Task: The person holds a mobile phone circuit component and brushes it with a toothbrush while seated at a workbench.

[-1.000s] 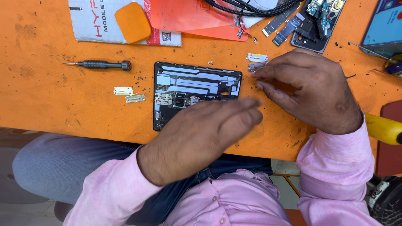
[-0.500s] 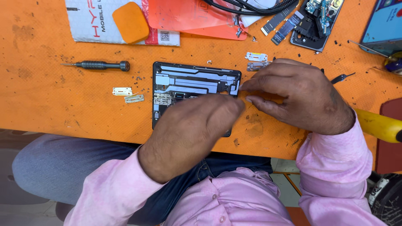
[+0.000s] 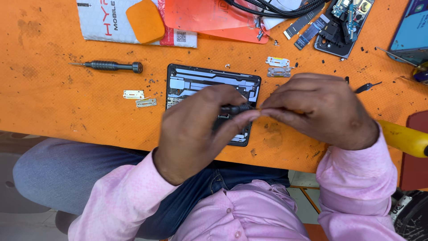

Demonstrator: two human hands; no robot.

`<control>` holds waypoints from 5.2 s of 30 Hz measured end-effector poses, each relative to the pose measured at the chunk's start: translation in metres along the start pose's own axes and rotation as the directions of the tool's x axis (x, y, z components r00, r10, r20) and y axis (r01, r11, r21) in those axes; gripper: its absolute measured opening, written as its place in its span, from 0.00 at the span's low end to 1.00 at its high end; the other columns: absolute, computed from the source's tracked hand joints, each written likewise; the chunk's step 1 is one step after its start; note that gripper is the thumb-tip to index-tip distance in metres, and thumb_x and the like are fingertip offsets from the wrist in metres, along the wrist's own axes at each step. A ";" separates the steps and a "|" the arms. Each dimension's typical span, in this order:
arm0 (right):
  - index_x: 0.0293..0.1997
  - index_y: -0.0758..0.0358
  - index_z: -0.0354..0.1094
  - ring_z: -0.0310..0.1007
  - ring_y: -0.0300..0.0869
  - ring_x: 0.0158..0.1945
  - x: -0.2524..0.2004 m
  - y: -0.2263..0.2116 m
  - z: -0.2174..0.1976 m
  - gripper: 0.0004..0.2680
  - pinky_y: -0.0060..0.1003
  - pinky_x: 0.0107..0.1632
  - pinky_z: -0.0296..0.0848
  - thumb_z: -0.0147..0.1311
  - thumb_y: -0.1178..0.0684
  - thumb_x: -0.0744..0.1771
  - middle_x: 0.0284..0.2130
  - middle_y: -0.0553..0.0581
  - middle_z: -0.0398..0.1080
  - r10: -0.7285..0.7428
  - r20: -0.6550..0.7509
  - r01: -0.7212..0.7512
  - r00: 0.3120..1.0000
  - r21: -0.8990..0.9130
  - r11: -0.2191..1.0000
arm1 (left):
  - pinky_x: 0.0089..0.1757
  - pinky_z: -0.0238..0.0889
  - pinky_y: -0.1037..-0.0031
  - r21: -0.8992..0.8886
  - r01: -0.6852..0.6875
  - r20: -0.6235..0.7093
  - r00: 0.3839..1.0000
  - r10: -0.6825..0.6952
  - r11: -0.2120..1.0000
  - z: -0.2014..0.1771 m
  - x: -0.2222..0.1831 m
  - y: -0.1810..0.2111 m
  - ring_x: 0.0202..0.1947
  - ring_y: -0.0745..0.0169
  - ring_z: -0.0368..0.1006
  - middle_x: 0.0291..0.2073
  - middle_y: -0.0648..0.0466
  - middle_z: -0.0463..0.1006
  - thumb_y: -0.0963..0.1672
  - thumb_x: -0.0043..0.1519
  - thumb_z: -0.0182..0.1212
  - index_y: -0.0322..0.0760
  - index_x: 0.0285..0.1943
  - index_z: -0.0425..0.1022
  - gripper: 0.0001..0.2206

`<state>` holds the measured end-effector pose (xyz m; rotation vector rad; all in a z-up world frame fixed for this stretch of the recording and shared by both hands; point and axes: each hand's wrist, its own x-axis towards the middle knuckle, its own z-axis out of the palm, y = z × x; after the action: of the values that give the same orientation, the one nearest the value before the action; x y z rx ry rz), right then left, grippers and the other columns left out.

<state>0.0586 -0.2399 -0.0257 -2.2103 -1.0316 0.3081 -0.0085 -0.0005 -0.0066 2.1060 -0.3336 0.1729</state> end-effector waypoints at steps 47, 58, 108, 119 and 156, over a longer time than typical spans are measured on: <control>0.36 0.65 0.77 0.76 0.46 0.35 0.013 -0.012 -0.001 0.06 0.38 0.37 0.74 0.70 0.60 0.61 0.33 0.58 0.76 0.054 -0.085 -0.066 0.995 -0.151 0.986 | 0.49 0.75 0.71 0.050 -0.085 -0.133 0.987 0.091 0.995 -0.009 -0.043 -0.013 0.49 0.55 0.79 0.52 0.50 0.77 0.36 0.65 0.73 0.33 0.65 0.62 0.24; 0.35 0.61 0.76 0.75 0.46 0.36 0.011 -0.008 0.011 0.08 0.40 0.37 0.73 0.71 0.54 0.60 0.32 0.54 0.76 0.017 -0.003 -0.017 1.000 -0.072 0.997 | 0.47 0.73 0.73 0.149 -0.091 -0.009 0.996 0.093 0.985 0.004 -0.041 -0.020 0.47 0.58 0.77 0.58 0.53 0.76 0.38 0.66 0.74 0.33 0.71 0.60 0.28; 0.39 0.72 0.76 0.69 0.39 0.29 0.002 -0.010 -0.009 0.05 0.31 0.31 0.65 0.71 0.65 0.66 0.34 0.62 0.75 0.254 -0.385 -0.280 0.887 -0.012 0.960 | 0.49 0.69 0.65 0.207 -0.284 0.359 0.912 0.197 0.936 -0.013 -0.001 0.006 0.48 0.53 0.76 0.48 0.49 0.77 0.41 0.65 0.59 0.35 0.59 0.70 0.14; 0.44 0.62 0.76 0.78 0.45 0.42 0.007 -0.003 0.004 0.08 0.37 0.44 0.76 0.69 0.59 0.64 0.41 0.56 0.77 0.107 -0.158 -0.106 0.982 0.012 0.994 | 0.45 0.70 0.63 0.148 -0.267 0.355 0.913 0.201 0.952 -0.020 0.002 0.000 0.46 0.48 0.76 0.49 0.45 0.78 0.41 0.60 0.59 0.33 0.59 0.70 0.17; 0.39 0.64 0.78 0.74 0.48 0.36 0.014 -0.009 -0.005 0.06 0.40 0.39 0.74 0.69 0.59 0.62 0.34 0.57 0.76 0.056 -0.116 -0.087 0.992 -0.277 0.957 | 0.32 0.67 0.70 0.431 -0.037 -0.039 0.997 0.060 0.901 -0.053 -0.016 -0.016 0.33 0.56 0.77 0.35 0.49 0.78 0.42 0.66 0.78 0.32 0.52 0.72 0.16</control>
<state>0.0650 -0.2276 -0.0149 -2.4930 -0.9884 0.0758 -0.0181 0.0553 0.0040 2.5272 -0.3400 0.3572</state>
